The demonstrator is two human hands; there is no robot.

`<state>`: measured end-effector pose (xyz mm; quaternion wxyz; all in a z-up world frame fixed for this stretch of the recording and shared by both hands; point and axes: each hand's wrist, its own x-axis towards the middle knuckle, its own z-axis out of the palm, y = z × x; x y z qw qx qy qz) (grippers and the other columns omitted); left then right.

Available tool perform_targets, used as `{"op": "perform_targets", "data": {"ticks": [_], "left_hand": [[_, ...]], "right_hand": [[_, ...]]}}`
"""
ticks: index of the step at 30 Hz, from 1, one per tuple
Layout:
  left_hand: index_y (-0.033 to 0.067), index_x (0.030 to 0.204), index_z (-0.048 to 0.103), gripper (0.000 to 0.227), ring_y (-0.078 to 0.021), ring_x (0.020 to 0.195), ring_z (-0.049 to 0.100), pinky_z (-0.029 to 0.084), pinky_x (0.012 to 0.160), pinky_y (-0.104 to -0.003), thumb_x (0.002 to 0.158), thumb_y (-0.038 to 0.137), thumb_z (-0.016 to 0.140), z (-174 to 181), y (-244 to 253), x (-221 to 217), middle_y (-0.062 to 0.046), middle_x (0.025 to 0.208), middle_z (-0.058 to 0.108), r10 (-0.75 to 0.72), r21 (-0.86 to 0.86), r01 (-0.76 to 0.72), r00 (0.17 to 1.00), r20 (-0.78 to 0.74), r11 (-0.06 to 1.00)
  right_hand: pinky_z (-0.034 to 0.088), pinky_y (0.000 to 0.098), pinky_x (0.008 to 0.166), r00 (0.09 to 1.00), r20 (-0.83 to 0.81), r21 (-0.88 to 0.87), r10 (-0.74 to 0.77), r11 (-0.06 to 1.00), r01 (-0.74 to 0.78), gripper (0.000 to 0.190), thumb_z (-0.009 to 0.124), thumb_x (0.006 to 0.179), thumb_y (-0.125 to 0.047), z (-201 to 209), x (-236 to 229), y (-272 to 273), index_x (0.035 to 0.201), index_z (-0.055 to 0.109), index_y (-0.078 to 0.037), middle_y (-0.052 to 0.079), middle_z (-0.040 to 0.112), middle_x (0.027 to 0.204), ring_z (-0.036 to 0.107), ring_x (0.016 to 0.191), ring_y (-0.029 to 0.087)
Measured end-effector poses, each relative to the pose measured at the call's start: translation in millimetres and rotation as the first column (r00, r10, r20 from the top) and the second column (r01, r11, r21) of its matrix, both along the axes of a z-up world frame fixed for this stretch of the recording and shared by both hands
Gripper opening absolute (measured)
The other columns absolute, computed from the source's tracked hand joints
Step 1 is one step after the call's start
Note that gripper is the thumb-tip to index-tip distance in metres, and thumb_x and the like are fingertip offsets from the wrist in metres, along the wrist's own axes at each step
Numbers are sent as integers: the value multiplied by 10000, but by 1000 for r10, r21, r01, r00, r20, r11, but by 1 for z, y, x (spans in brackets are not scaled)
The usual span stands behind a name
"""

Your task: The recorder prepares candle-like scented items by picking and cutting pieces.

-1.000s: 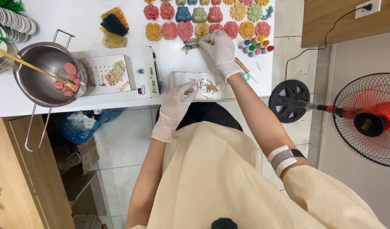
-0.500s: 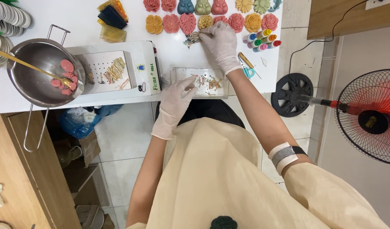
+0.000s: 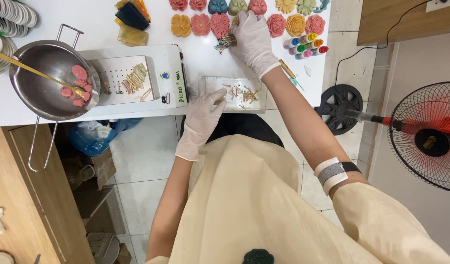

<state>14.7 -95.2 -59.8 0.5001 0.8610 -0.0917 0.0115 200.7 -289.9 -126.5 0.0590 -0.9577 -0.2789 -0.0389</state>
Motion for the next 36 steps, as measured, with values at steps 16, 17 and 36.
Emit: {"op": "perform_targets", "data": {"ticks": [16, 17, 36], "left_hand": [[89, 1171, 715, 227, -235, 927, 720, 548, 821, -363, 946, 122, 725, 1, 0, 0, -82, 1124, 751, 11, 2, -11, 999, -32, 1000], [85, 1164, 717, 227, -237, 920, 722, 541, 813, -368, 940, 120, 728, 0, 0, -1, -84, 1119, 753, 10, 18, -10, 1000, -22, 1000], [86, 1221, 702, 278, -240, 906, 717, 530, 848, -385, 945, 111, 722, -5, 1, -11, -87, 1005, 750, 15, 48, -13, 999, -41, 999]], "right_hand": [[420, 446, 880, 997, 46, -4, 61, 998, -61, 318, 854, 751, -278, -19, -5, -5, 993, 733, -111, 76, 578, 1096, 529, 1072, 303], [420, 451, 872, 998, 46, -4, 53, 999, -53, 311, 853, 756, -281, -20, -7, -5, 983, 734, -105, 84, 578, 1103, 531, 1067, 308], [425, 465, 809, 997, -5, 39, -74, 997, 74, 406, 865, 703, -420, 19, -32, -8, 973, 779, -129, 136, 575, 1008, 548, 993, 314]]}}
